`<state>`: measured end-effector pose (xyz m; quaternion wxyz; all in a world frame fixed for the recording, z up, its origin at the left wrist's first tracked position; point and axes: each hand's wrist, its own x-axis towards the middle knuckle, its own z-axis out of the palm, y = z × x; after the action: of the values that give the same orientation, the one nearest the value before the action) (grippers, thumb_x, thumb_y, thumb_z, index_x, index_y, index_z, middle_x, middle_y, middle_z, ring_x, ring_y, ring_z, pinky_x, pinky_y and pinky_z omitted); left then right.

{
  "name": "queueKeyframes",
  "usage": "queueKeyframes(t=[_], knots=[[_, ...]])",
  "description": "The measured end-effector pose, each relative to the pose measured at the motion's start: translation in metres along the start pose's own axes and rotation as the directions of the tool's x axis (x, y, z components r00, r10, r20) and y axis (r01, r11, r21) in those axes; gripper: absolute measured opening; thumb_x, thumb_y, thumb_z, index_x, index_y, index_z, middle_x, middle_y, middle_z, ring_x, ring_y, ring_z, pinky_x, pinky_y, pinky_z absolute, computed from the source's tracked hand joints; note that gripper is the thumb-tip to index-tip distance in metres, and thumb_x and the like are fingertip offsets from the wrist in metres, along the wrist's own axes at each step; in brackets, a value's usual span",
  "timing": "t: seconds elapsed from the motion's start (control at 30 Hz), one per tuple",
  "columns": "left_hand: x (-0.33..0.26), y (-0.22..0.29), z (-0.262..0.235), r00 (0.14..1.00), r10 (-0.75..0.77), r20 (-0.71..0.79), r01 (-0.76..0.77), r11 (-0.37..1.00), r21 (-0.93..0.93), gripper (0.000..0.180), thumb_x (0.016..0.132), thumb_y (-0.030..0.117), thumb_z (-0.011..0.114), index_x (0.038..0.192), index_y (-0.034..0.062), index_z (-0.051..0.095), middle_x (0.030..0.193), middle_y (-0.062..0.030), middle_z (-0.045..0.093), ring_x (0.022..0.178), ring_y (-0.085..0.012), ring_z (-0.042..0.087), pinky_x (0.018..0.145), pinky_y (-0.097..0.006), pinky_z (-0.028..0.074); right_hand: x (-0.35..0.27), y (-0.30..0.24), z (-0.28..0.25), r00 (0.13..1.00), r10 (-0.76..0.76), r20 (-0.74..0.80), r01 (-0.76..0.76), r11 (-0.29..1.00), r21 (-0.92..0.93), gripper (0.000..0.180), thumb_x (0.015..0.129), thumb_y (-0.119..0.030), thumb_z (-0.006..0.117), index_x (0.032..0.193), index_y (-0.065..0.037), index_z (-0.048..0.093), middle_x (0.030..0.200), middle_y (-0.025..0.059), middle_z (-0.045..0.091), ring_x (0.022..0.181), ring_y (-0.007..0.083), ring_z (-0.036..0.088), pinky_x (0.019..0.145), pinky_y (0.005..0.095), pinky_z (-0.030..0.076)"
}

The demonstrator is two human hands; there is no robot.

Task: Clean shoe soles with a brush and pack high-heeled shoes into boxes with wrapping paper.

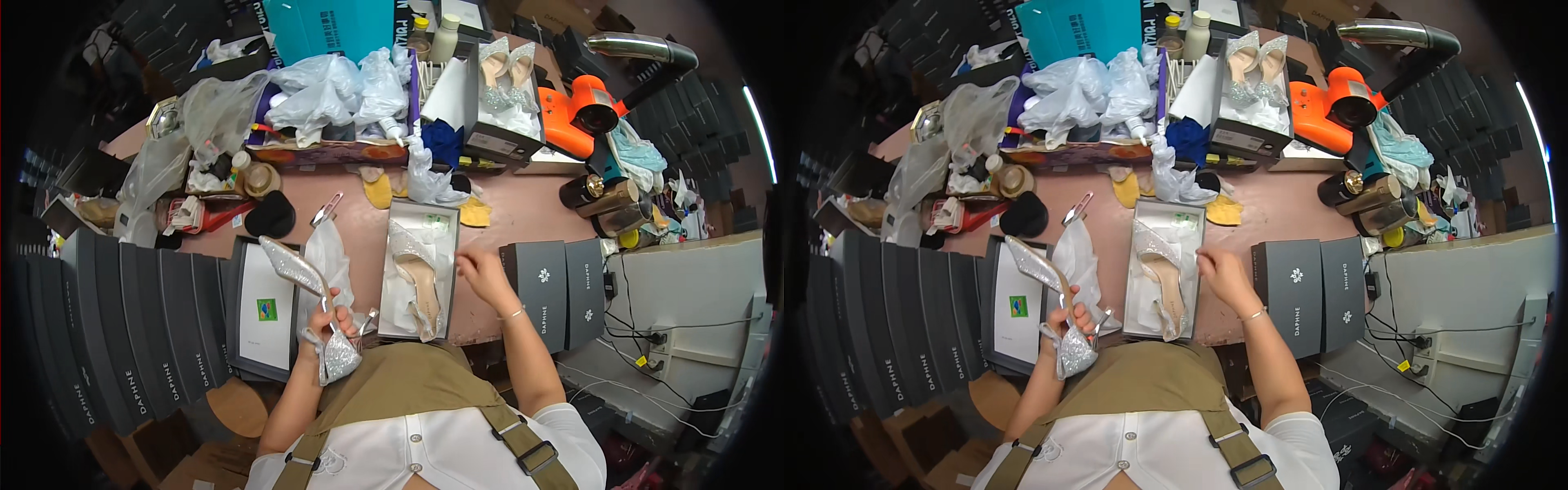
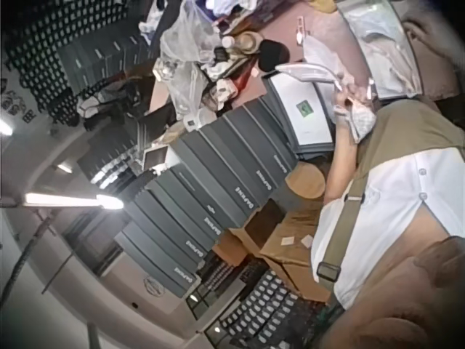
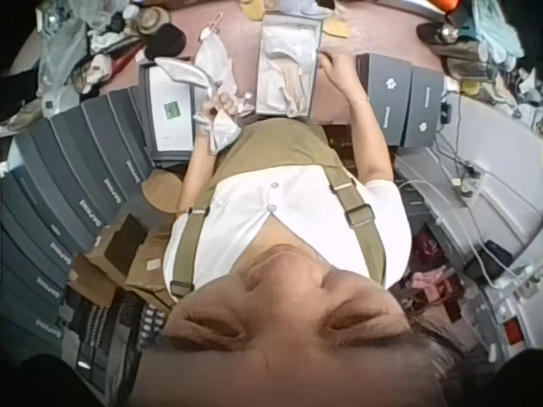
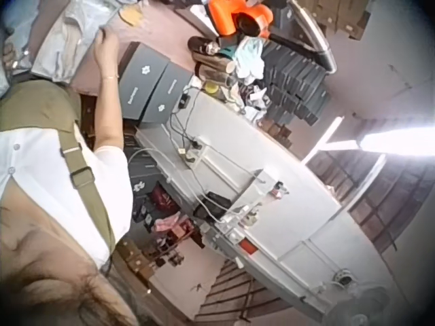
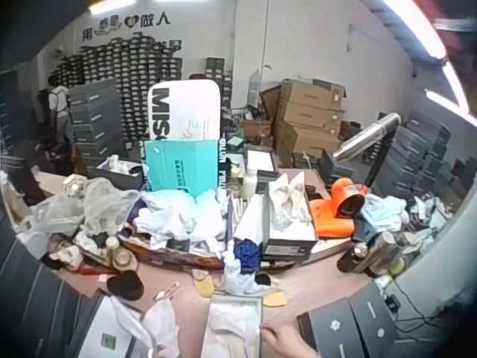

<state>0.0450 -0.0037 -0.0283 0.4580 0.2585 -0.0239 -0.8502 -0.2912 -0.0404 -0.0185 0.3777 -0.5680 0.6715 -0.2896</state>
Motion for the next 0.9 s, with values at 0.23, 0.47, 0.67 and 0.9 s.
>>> queueKeyframes(t=[0.23, 0.47, 0.67, 0.9], knots=[[0.016, -0.006, 0.03, 0.997, 0.007, -0.073, -0.003, 0.998, 0.06, 0.049, 0.083, 0.022, 0.058, 0.127, 0.0068, 0.041, 0.081, -0.01, 0.057, 0.059, -0.0178, 0.054, 0.052, -0.032, 0.045, 0.143, 0.044, -0.027, 0.925, -0.319, -0.205, 0.224, 0.895, -0.385, 0.054, 0.078, -0.029, 0.069, 0.12, 0.0, 0.054, 0.111, 0.0215, 0.06, 0.105, 0.0358, 0.056, 0.087, 0.0412, 0.045], [0.025, 0.0, 0.035, 0.993, 0.113, -0.025, -0.111, 0.992, 0.055, 0.064, 0.077, 0.022, 0.062, 0.131, 0.0026, 0.034, 0.087, -0.016, 0.058, 0.059, -0.0217, 0.058, 0.049, -0.031, 0.048, 0.146, -0.002, 0.042, 0.922, -0.387, 0.001, 0.344, 0.819, -0.459, 0.031, 0.074, -0.019, 0.067, 0.102, -0.007, 0.061, 0.097, 0.0122, 0.059, 0.097, 0.0307, 0.054, 0.09, 0.0431, 0.037], [0.019, 0.045, 0.056, 0.985, 0.158, 0.069, -0.169, 0.964, 0.204, 0.081, 0.075, 0.031, 0.061, 0.138, -0.0028, 0.023, 0.089, -0.0218, 0.057, 0.064, -0.0239, 0.059, 0.052, -0.03, 0.053, 0.087, -0.038, 0.131, 0.525, -0.651, 0.549, 0.809, 0.582, -0.084, 0.03, 0.07, -0.015, 0.068, 0.097, -0.006, 0.058, 0.103, 0.0133, 0.054, 0.104, 0.0322, 0.049, 0.096, 0.0429, 0.037], [0.031, 0.032, 0.041, 0.999, 0.035, 0.016, -0.038, 0.951, 0.308, 0.08, 0.08, 0.032, 0.054, 0.144, 0.0007, 0.017, 0.094, -0.0211, 0.058, 0.071, -0.0212, 0.06, 0.055, -0.029, 0.054, 0.154, -0.012, 0.037, 0.922, -0.386, -0.034, 0.275, 0.713, -0.645, 0.05, 0.072, -0.013, 0.067, 0.12, -0.007, 0.054, 0.128, 0.0182, 0.047, 0.121, 0.0344, 0.042, 0.096, 0.0495, 0.034]])
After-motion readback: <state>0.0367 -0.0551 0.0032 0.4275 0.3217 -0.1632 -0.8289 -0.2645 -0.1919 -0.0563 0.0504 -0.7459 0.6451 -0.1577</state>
